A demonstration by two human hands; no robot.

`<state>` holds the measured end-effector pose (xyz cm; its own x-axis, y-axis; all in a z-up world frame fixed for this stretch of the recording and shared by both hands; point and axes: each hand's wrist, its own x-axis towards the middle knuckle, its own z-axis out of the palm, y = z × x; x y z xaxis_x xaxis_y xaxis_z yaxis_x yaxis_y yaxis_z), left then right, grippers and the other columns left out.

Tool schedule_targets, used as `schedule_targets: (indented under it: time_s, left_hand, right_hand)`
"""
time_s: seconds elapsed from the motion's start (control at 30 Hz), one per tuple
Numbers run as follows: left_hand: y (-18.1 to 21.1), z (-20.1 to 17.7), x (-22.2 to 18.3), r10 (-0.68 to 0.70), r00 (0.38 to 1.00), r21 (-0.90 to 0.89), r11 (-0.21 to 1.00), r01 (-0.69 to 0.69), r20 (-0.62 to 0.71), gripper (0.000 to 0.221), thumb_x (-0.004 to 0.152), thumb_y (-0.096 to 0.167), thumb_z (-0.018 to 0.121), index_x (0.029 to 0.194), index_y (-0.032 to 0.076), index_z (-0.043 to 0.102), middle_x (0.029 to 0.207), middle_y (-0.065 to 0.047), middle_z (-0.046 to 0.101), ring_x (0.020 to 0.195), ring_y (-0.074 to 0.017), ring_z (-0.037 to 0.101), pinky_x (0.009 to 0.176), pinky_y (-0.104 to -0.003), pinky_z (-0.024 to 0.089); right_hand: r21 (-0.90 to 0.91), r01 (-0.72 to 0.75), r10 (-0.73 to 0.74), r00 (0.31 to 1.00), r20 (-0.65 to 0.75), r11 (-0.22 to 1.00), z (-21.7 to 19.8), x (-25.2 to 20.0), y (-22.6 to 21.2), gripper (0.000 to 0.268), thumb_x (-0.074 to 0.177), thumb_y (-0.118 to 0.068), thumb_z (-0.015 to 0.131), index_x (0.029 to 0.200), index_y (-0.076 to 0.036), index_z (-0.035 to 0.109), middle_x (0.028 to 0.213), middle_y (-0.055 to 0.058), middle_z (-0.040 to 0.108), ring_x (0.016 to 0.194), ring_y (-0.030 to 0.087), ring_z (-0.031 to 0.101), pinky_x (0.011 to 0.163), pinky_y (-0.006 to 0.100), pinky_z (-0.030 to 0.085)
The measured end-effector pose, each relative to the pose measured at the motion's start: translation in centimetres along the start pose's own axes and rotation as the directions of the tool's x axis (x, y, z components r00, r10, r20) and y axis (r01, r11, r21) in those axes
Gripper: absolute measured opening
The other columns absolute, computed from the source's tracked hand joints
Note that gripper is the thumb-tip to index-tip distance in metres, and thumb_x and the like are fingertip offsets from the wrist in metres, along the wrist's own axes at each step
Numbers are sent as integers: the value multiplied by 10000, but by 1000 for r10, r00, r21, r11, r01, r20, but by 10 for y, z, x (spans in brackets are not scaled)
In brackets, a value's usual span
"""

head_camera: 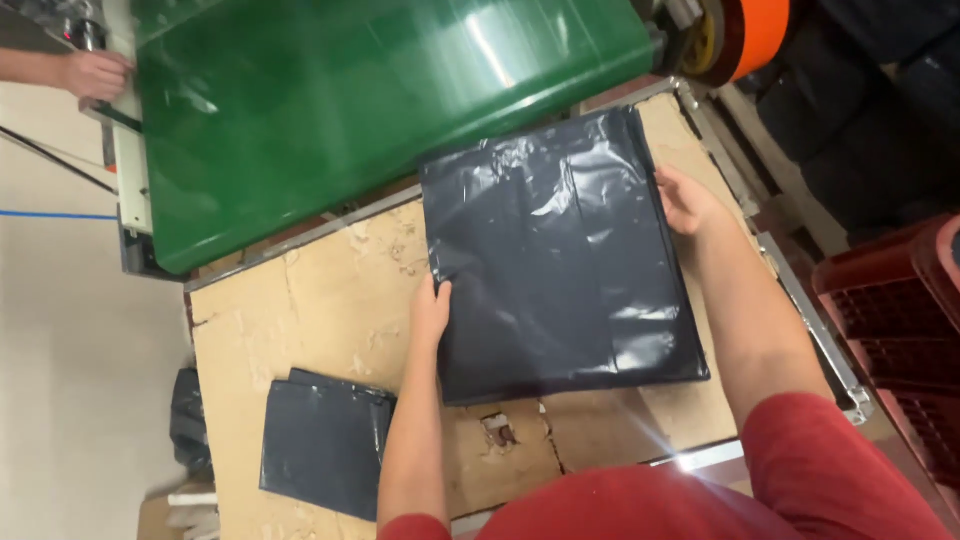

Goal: The person repeatedly picks black plastic sheets from a red basket, folds them on a cardboard work surface, and stacks the folded sheets. The person then places the folded stacks back into the red basket. The process is repeated multiple times throughout the clip.

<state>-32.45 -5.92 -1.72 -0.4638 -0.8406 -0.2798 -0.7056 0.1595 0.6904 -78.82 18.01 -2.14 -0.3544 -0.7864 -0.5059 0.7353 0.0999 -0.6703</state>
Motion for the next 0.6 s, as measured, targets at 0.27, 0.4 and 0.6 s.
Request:
schedule_targets:
  time_s: [0.27,0.4,0.6]
  left_hand:
    - [-1,20,6,49,974,258,966,10,-221,404,1042,324,498,1330,47,557,1233,-181,664,1152,-319,642,1001,-427,510]
    - [83,20,-59,78,937,497,861,110,-342,498,957,281,629,1387,78,482,1235,-156,606,1117,-343,620,896,-487,538]
    - [150,99,-177,730,683,511,578,-636,25,599,887,403,634,1394,104,520,1480,-135,477,1449,-376,345,1083,-695,273]
  right_hand:
    - [-250,-165,127,979,-160,954,51,-202,46,238,901,-400,712,872,-175,639,490,114,637,477,195,664,519,260,510]
    - [-472,-86,-6,982,-190,877,9,-251,100,567,823,-131,770,1343,-44,561,1112,142,716,907,235,694,739,361,580]
    - [-940,-95,-540,798,-268,328,74,-293,138,719,852,-176,735,1486,-47,422,1230,264,654,1176,434,604,1001,534,473]
